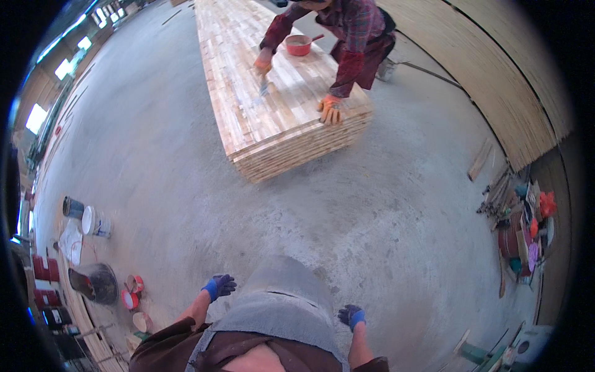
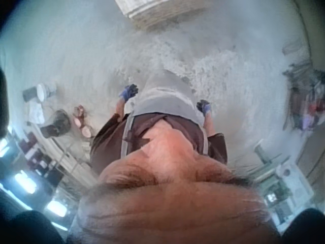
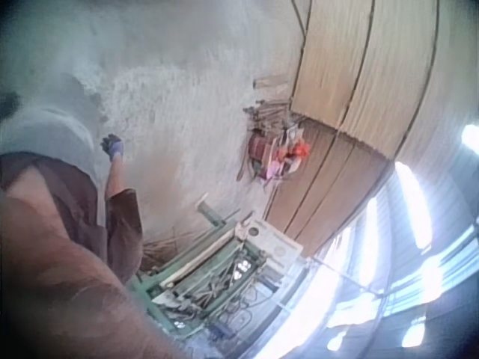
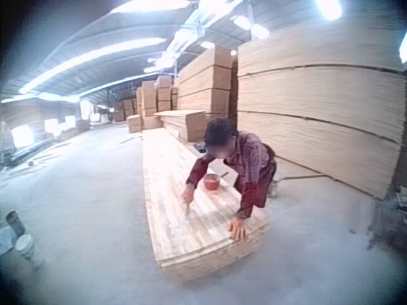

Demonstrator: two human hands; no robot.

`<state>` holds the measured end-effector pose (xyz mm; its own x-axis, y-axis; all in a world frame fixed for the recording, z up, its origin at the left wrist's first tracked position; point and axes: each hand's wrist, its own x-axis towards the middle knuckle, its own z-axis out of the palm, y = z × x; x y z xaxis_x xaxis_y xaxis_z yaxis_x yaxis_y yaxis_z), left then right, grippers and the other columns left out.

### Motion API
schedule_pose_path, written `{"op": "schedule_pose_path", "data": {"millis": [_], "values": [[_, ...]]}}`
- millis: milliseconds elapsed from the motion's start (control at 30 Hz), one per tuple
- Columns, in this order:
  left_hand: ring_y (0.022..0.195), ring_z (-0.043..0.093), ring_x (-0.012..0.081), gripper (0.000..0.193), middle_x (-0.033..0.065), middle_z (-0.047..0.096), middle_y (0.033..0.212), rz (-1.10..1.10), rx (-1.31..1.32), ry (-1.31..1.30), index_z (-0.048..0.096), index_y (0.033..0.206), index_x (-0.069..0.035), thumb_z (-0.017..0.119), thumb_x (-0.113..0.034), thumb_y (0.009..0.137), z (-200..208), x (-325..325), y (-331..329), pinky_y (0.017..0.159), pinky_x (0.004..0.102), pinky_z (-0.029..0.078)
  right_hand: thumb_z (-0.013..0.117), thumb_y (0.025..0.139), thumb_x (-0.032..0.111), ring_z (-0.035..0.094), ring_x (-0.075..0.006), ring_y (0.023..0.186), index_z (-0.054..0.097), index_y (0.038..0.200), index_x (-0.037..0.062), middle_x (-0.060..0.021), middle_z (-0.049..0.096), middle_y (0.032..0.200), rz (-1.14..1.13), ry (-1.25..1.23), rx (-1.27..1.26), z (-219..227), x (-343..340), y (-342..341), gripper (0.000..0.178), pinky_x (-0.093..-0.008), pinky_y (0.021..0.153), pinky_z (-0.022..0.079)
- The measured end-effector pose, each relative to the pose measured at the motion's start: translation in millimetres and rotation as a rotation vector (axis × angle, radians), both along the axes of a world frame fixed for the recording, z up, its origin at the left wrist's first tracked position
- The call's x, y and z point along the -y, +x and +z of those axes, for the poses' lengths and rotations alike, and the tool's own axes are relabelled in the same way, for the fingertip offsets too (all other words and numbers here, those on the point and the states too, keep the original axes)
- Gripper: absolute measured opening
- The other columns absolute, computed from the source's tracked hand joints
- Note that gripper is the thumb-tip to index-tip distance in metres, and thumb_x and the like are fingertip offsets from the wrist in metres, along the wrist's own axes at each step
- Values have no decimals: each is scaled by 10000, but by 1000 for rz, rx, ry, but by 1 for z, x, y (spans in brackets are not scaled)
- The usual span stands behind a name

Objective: The person stirs a white liquid in a bucket and then uses a roller to apply the substance to a large wooden panel. They then lift the panel and place it onto a stack of other panels on the floor.

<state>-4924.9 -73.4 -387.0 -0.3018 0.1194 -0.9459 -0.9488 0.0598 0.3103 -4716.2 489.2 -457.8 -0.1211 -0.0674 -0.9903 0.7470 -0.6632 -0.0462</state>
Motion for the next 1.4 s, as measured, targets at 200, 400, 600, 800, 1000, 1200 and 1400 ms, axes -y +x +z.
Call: {"op": "schedule_pose_path", "data": {"millis": [200, 400, 600, 800, 1000, 1200, 1400], "values": [[952, 654, 247, 423, 121, 655, 1140, 45, -51, -2, 557, 1214, -93, 480, -413, 949, 6, -33, -31, 802, 407, 511, 479, 925, 311, 656, -328, 842, 565, 1031, 154, -139, 672, 1016, 135, 159, -140, 47, -55, -140, 209, -460, 685, 525], [916, 662, 282, 396, 133, 674, 1093, 147, 38, -10, 572, 1186, -94, 471, -397, 951, -19, -13, -76, 745, 424, 514, 508, 912, 273, 661, -287, 794, 602, 1106, 109, -136, 687, 977, 282, 227, -241, 62, -13, -231, 271, -423, 722, 533], [1042, 609, 292, 471, 133, 605, 1229, 404, -112, 86, 522, 1253, -101, 488, -450, 939, -15, -11, -137, 836, 437, 487, 482, 939, 310, 667, -261, 757, 576, 1108, 111, -121, 686, 996, 560, 216, -161, 54, -19, -288, 277, -411, 672, 559], [916, 657, 277, 404, 126, 662, 1112, 566, -119, 118, 565, 1176, -96, 509, -411, 929, -17, -60, -142, 763, 416, 507, 483, 941, 331, 671, -307, 771, 572, 1116, 129, -140, 685, 996, 612, 240, -152, 48, -59, -355, 282, -454, 726, 553], [936, 653, 290, 377, 130, 656, 1133, 506, 20, 5, 573, 1169, -100, 465, -368, 928, -8, -119, -77, 790, 408, 501, 490, 917, 280, 684, -302, 840, 603, 1100, 135, -127, 694, 1024, 577, 170, -169, 56, -93, -394, 259, -450, 728, 553], [893, 630, 277, 450, 113, 668, 1096, 592, -8, 25, 556, 1194, -115, 459, -464, 927, -30, -130, -37, 771, 434, 487, 466, 949, 242, 686, -302, 836, 541, 1186, 122, -136, 679, 1066, 745, 207, -156, 73, -85, -418, 276, -439, 714, 558], [1173, 459, 246, 431, 45, 500, 1327, 105, -322, 139, 517, 1288, -189, 418, -410, 930, -61, -101, -49, 954, 433, 385, 458, 953, 282, 674, -258, 913, 571, 1169, 127, -121, 676, 1077, 575, 112, -78, 22, -93, -404, 289, -432, 746, 549]]}}
